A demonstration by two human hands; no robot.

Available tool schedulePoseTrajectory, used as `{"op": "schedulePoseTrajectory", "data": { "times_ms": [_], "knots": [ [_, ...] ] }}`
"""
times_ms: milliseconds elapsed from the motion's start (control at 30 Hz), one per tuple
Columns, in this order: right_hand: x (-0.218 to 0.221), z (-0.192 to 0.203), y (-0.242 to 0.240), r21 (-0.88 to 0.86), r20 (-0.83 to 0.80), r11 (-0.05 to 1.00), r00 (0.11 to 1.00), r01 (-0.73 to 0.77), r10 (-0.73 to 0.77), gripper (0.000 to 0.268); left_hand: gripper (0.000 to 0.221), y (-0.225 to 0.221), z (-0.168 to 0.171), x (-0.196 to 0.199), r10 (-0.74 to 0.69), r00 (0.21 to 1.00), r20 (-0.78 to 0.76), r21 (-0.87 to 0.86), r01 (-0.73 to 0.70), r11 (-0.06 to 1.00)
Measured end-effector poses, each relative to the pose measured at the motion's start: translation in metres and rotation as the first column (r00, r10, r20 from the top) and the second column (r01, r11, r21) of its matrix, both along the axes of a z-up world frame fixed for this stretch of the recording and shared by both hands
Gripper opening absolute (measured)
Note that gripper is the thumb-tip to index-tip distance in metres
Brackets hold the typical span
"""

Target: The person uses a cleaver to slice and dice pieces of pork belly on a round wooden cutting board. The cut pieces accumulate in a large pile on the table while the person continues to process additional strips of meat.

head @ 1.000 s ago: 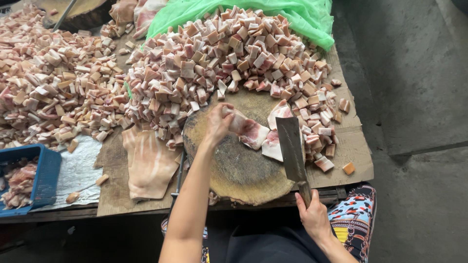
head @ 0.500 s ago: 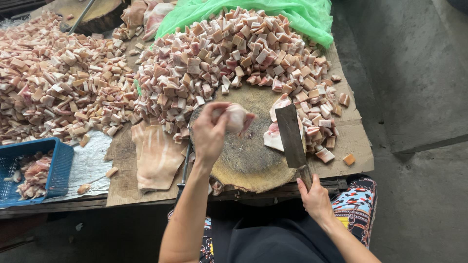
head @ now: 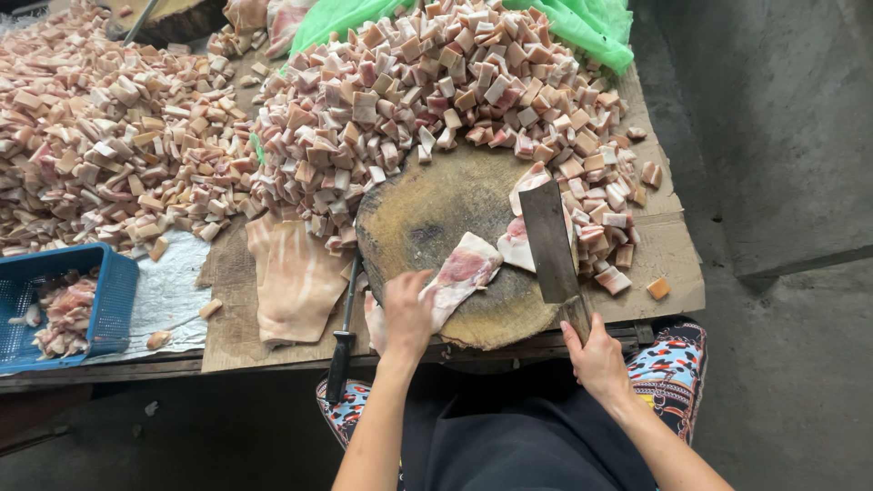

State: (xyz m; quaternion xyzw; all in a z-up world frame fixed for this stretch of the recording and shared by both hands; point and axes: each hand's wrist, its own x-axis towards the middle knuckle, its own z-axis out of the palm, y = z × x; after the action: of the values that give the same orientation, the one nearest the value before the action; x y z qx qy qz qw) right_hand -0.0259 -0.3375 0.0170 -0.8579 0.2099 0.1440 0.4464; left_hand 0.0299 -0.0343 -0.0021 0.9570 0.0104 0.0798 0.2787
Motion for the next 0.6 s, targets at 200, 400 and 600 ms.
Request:
{"op": "schedulePoseTrajectory", "data": {
  "times_ms": [200, 400, 600],
  "knots": [
    [-0.001, 0.002, 0.003, 0.035, -0.044, 0.998, 0.998, 0.045, -0.044, 0.055, 0.054, -0.032, -0.021, 0.057, -0.195, 0.978, -0.08, -0.001, 0.195, 0.981],
    [0.001, 0.002, 0.002, -0.01, -0.038, 0.999, 0.998, 0.044, -0.044, 0.065, 0.019, -0.031, -0.056, 0.063, -0.236, 0.968, 0.083, 0.017, 0.236, 0.972],
    [-0.002, 0.003, 0.002, 0.063, -0.034, 0.997, 0.998, 0.046, -0.044, 0.06, 0.022, -0.042, -0.062, 0.071, -0.11, 0.994, -0.005, -0.137, 0.108, 0.985]
  ]
}}
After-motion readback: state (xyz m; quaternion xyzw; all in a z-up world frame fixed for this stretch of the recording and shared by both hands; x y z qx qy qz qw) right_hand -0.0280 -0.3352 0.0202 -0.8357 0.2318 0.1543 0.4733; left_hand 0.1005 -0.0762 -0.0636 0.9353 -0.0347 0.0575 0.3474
